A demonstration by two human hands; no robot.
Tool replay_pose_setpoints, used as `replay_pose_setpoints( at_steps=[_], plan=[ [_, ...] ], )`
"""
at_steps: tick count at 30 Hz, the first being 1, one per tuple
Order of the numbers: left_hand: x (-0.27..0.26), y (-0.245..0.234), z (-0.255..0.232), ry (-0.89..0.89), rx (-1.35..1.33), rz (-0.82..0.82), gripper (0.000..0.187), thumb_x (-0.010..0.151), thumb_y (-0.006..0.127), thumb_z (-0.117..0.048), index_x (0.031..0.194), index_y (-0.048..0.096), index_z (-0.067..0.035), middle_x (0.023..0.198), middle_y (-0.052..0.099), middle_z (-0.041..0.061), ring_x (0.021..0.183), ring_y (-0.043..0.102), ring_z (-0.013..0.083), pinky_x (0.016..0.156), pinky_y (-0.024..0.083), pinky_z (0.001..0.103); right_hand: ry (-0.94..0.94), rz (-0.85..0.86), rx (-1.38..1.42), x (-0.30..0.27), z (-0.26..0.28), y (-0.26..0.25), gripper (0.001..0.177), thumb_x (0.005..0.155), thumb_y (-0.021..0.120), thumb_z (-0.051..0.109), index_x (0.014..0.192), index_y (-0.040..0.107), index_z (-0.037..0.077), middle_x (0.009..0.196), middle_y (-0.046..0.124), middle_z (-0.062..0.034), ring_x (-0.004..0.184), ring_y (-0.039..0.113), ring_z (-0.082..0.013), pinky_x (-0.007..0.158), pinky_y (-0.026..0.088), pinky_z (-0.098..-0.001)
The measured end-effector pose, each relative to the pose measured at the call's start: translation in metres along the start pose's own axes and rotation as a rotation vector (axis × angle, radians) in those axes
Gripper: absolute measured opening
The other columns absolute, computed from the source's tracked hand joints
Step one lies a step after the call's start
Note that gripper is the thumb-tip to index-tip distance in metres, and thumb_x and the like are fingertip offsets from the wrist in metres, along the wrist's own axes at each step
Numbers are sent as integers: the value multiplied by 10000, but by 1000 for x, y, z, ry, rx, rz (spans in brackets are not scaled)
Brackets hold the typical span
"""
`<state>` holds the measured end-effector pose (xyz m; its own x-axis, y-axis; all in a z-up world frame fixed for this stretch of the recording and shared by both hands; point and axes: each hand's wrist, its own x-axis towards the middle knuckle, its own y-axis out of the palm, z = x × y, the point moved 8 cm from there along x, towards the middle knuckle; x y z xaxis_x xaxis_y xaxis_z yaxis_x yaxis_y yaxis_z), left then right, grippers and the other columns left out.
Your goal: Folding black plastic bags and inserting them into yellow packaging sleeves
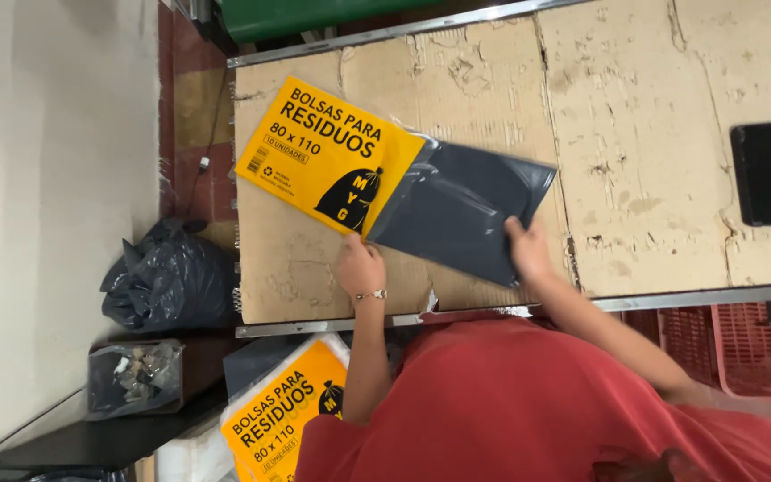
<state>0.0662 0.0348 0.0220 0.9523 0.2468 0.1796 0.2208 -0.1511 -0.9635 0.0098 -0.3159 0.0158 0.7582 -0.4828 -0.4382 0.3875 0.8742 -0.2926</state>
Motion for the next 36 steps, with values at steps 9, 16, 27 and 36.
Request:
replay_pose_setpoints(
  at_steps=[9,16,27,36],
  plan=[
    [14,15,62,-212,-18,122,329,1059,516,-251,1386,527,-276,650,654,-31,515,645,186,502,459,288,-424,655,-619,-28,98,43,293,937,664,361,793,784,136,631,738,-103,674,753,-302,683,586,-407],
    [7,-7,44,-118,-76,93,477,1019,522,-161,1489,473,-223,777,699,86,572,658,258,536,521,367,-472,373,-704,156,91,181,539,997,587,459,1397,595,96,1278,696,-210,1267,619,-405,1075,478,-549],
    [1,-2,41,47,-14,-32,560,982,500,-163,1526,458,-287,1075,711,40,701,715,278,672,613,383,-311,372,-668,212,53,199,340,879,697,458,1053,796,183,1073,775,-100,1139,692,-338,996,542,-467],
    [-2,29,50,33,-109,83,582,987,472,-116,1548,434,-267,1102,710,60,713,707,326,675,597,423,-456,457,-603,152,96,170,359,963,657,397,1127,745,90,1064,753,-194,1092,693,-415,943,530,-516]
  ],
)
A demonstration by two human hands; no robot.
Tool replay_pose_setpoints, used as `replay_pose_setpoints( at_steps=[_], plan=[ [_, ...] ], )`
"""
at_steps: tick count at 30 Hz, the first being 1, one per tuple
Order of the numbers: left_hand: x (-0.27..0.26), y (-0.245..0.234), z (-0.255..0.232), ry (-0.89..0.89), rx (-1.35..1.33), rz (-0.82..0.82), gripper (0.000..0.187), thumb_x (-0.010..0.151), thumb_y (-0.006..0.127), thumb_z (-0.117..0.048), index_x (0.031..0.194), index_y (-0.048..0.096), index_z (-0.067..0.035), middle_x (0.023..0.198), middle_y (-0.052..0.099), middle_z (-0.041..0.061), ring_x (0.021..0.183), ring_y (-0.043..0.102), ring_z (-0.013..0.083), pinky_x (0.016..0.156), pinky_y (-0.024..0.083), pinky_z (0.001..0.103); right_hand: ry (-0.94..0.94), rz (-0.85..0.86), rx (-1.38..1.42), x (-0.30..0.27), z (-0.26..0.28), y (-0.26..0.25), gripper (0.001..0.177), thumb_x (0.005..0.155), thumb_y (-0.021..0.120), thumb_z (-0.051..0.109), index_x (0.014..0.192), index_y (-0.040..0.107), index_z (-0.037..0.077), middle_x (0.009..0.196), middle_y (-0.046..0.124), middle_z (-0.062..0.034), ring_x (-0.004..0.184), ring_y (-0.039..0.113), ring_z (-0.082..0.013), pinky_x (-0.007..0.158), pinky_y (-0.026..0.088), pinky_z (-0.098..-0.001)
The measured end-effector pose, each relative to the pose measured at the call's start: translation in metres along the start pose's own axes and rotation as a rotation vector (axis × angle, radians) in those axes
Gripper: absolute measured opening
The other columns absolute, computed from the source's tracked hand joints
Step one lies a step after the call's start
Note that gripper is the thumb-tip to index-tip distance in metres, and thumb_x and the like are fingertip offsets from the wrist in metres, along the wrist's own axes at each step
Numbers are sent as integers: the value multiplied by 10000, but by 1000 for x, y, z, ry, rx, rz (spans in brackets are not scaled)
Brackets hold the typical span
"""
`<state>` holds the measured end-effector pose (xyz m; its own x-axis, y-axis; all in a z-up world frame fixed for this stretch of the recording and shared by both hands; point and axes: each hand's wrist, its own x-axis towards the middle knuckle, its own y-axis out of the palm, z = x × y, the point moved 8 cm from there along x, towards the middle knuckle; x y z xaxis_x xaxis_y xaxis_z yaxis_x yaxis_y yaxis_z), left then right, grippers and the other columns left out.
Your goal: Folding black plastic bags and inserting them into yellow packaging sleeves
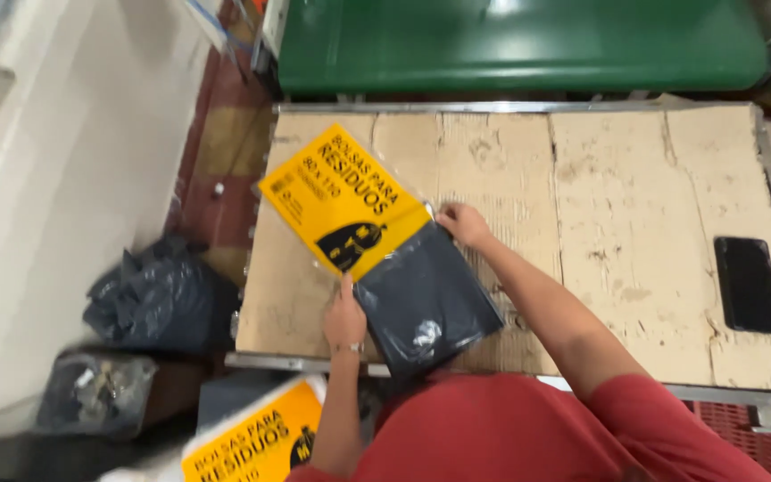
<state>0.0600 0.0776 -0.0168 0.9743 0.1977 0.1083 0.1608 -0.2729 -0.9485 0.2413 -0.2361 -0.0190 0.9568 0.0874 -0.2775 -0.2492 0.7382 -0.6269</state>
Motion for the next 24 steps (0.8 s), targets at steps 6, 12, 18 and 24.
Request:
replay_pose_setpoints(
  at_steps=[6,12,18,24],
  plan=[
    [-2,-5,-6,77,16,-91,598,957,496,-112,1531,457,-274,1087,706,69,662,699,351,649,597,459,83,-19,160,40,-69,31,177,870,762,374,888,770,197,712,722,-28,746,736,-198,790,563,-345],
    [-39,-13,-13,215,-19,-188,589,927,531,-144,1489,509,-318,938,687,20,529,646,270,534,564,374,-91,114,165,-62,-52,-12,211,945,751,242,868,704,50,707,639,-144,740,632,-280,793,513,-438],
    [-138,-23,-38,471,-238,-82,444,868,645,-228,1305,682,-291,863,709,31,585,670,305,511,561,421,66,179,303,-208,-103,-22,294,992,699,278,798,659,61,608,565,-58,586,568,-220,635,505,-376],
    [-125,-31,-55,511,-366,-146,509,806,716,-202,1301,697,-318,920,768,24,633,727,269,546,589,376,175,62,426,-249,-151,-20,225,973,715,220,812,685,66,664,576,-64,643,549,-203,643,472,-367]
  ],
)
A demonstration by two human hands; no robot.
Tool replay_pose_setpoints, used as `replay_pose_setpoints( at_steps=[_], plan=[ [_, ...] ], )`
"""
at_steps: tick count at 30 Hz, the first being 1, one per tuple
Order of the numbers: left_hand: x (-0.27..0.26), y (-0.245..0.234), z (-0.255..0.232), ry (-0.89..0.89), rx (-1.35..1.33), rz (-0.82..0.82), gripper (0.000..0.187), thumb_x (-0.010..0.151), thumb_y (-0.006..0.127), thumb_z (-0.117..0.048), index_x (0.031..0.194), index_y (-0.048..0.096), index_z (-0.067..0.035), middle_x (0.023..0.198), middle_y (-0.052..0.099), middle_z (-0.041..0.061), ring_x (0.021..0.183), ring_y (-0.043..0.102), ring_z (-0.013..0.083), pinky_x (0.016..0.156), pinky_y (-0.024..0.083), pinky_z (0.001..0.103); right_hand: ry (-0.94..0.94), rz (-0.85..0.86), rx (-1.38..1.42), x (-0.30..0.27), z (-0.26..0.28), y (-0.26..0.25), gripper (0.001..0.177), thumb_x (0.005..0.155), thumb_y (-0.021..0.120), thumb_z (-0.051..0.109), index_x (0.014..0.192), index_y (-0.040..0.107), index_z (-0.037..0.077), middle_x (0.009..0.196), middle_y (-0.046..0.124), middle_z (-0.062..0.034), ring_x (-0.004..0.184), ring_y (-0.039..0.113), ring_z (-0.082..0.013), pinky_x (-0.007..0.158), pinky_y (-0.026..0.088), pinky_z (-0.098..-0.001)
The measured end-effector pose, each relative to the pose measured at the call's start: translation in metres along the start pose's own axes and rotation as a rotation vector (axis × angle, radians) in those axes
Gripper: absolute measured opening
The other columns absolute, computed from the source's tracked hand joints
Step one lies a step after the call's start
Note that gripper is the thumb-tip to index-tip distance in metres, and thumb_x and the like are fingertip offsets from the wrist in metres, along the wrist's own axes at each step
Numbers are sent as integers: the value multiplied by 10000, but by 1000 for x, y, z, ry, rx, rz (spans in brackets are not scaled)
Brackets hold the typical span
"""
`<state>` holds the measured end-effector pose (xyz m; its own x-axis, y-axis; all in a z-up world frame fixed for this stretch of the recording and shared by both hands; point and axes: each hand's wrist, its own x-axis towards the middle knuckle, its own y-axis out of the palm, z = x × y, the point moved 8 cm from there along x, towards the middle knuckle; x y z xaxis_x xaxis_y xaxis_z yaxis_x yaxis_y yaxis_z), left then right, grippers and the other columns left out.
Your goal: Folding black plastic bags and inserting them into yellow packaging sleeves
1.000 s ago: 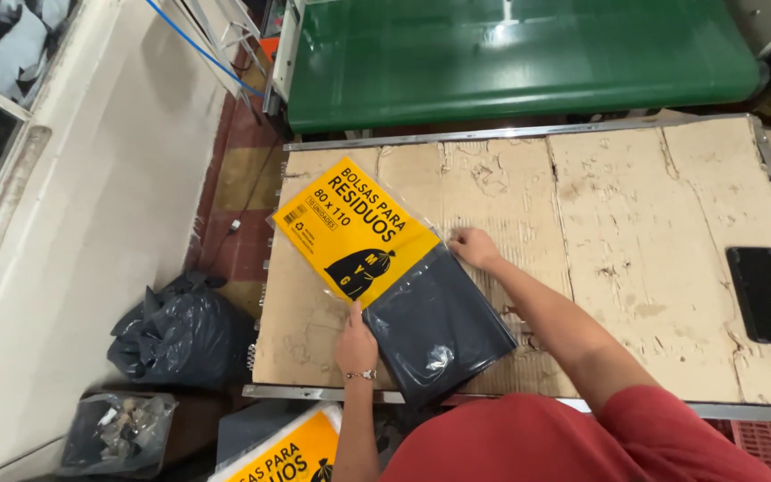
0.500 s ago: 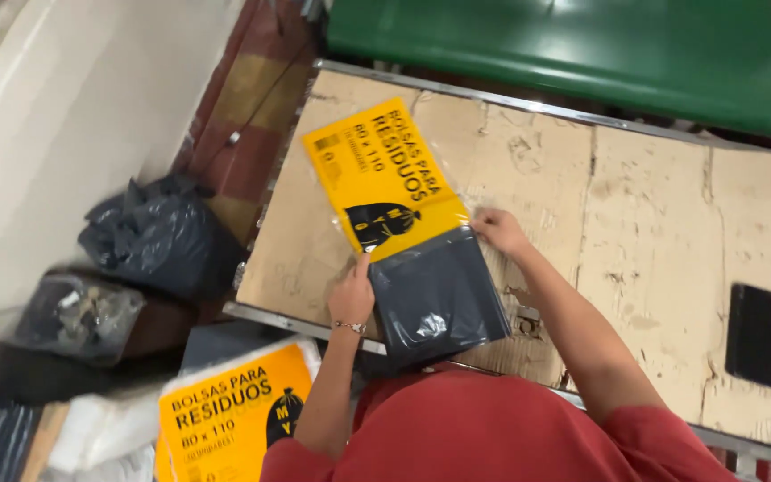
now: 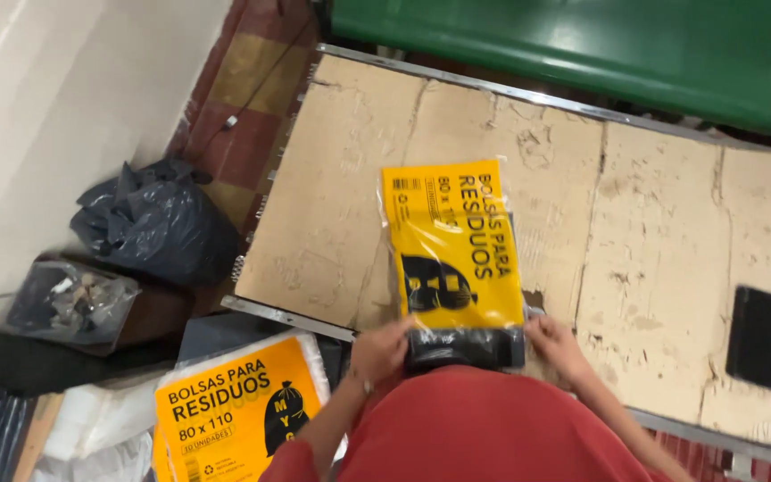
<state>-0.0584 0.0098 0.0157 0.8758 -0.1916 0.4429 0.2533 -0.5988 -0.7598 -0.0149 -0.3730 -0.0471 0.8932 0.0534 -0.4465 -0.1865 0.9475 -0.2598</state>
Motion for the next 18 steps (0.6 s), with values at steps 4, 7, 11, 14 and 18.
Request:
replay_pose_setpoints(
  at_steps=[4,7,11,14,18],
  plan=[
    [71,23,47,-29,107,-32,483,852,642,-259,1306,679,-417,963,756,-43,614,716,240,560,574,353,-68,-95,113,42,81,-1,254,1050,623,253,854,639,94,722,550,-3,667,502,-140,655,426,-287],
    [92,14,51,11,167,-116,520,849,640,-184,1324,671,-393,1009,772,-62,692,744,190,600,586,330,-133,-125,80,53,102,-9,230,1033,643,234,837,629,113,649,475,30,579,433,-91,548,345,-243],
    [70,-4,36,-27,237,12,523,869,623,-194,1373,637,-332,853,747,31,594,711,263,559,570,388,-43,-113,30,30,87,-3,173,967,676,184,848,666,59,598,506,-17,508,456,-127,475,350,-263],
    [58,-9,33,-211,69,275,610,908,598,-365,1498,501,-242,858,742,74,686,721,308,639,580,426,49,-110,16,30,57,-4,189,962,665,216,949,659,28,534,546,-101,410,513,-203,399,394,-294],
    [79,-21,43,-527,-138,339,899,907,621,-624,1565,350,-75,1285,706,115,1077,708,359,888,563,502,75,-224,-307,38,117,-11,535,928,724,560,1193,677,98,1063,754,-194,1051,706,-399,931,517,-513]
  ],
)
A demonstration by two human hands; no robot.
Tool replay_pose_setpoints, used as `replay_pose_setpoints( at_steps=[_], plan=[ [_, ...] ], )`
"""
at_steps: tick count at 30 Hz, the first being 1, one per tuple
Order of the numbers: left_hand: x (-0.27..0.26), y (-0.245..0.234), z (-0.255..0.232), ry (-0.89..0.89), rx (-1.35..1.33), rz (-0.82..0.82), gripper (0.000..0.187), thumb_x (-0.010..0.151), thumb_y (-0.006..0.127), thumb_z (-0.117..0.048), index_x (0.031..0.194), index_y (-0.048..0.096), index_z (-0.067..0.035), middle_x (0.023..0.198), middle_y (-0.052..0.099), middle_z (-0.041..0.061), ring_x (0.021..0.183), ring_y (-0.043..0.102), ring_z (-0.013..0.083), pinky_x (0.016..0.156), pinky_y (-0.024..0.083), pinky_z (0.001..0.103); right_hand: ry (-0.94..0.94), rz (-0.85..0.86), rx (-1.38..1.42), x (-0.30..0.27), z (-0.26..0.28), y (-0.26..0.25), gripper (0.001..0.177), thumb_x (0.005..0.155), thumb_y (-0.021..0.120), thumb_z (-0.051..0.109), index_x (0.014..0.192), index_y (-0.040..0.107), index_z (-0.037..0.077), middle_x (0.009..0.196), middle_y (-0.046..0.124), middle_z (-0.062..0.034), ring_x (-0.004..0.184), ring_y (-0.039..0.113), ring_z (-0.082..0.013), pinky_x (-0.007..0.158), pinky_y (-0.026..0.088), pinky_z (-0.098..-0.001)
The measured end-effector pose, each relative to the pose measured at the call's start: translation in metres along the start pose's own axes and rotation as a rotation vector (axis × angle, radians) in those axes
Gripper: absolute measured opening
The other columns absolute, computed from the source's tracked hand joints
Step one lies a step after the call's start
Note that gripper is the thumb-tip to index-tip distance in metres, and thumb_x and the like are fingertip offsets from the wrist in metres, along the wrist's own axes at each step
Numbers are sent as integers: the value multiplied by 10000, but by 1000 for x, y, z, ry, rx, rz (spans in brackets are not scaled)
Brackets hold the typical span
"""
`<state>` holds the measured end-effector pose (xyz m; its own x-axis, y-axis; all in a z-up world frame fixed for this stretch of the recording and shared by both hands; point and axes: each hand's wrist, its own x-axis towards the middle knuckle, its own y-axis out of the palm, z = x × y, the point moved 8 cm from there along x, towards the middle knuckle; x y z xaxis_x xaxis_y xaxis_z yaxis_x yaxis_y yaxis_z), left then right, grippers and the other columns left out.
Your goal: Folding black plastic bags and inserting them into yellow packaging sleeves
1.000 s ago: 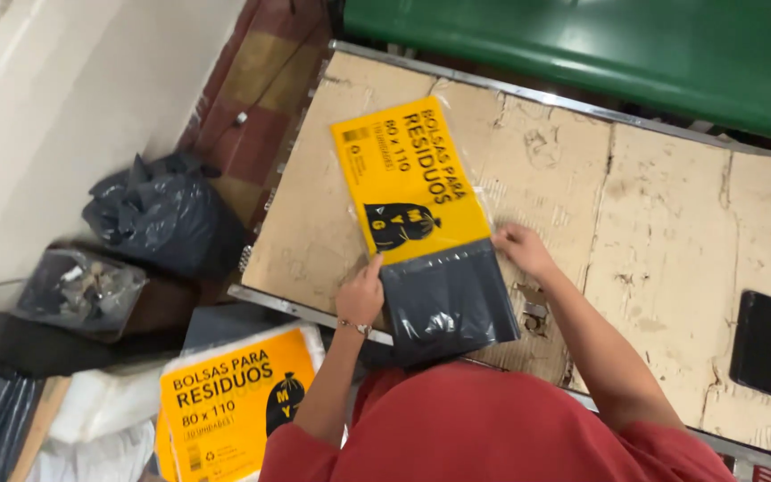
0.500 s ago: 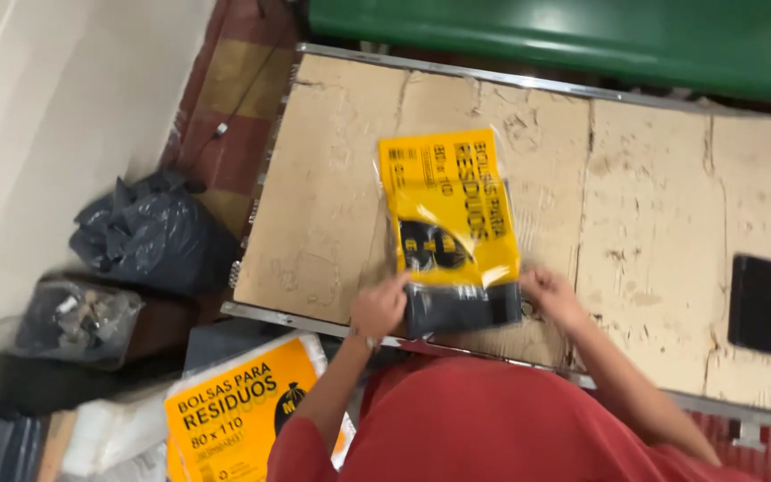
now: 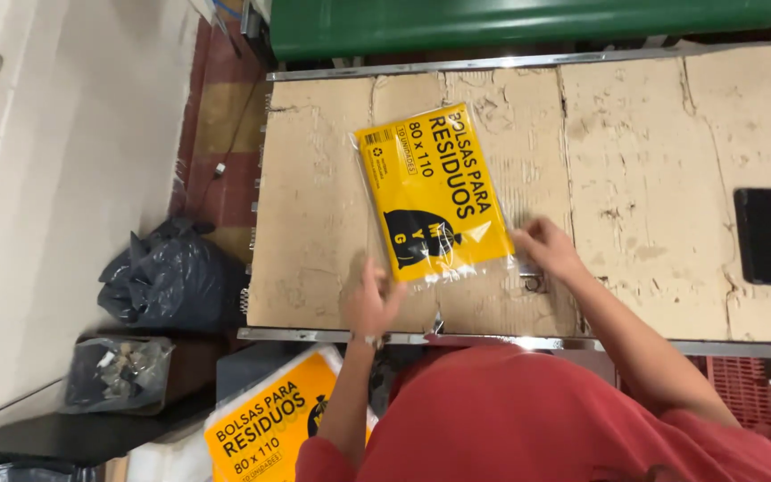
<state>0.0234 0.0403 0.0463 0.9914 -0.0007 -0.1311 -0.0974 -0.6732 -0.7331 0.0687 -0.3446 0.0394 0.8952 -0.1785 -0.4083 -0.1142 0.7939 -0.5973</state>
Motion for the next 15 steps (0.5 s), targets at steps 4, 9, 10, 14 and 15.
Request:
replay_pose_setpoints(
  at_steps=[4,9,10,14,15],
  plan=[
    [59,14,-12,-145,-110,-13,848,966,587,-627,1583,330,-105,1428,610,111,1227,643,309,970,551,446,-63,-44,79,30,52,17,658,911,737,547,1300,612,31,1229,705,-214,1198,648,-401,1055,473,-530],
    [101,52,14,-289,-263,-59,613,964,633,-457,1451,503,-109,1407,608,166,1304,581,407,1107,452,536,-13,-11,63,93,27,61,722,895,755,392,1472,466,68,1388,626,-202,1341,559,-353,1142,431,-491],
    [115,68,31,-273,-251,-44,613,964,633,-457,1451,503,-109,1407,608,166,1304,581,407,1107,452,536,-2,-25,80,97,25,59,722,895,755,392,1472,466,68,1388,626,-202,1341,559,-353,1142,431,-491],
    [98,92,67,-442,-341,11,572,870,702,-603,1378,622,-353,1354,659,-68,1291,607,225,1104,445,446,30,38,116,98,-5,82,621,912,725,350,1433,530,74,1349,638,-232,1322,569,-386,1127,444,-505],
    [85,86,63,-533,-411,30,568,878,697,-651,1382,649,-393,1357,666,-81,1277,618,208,1093,467,439,28,66,127,100,-13,90,607,902,717,360,1420,554,88,1338,642,-238,1321,568,-397,1127,449,-514]
  ],
)
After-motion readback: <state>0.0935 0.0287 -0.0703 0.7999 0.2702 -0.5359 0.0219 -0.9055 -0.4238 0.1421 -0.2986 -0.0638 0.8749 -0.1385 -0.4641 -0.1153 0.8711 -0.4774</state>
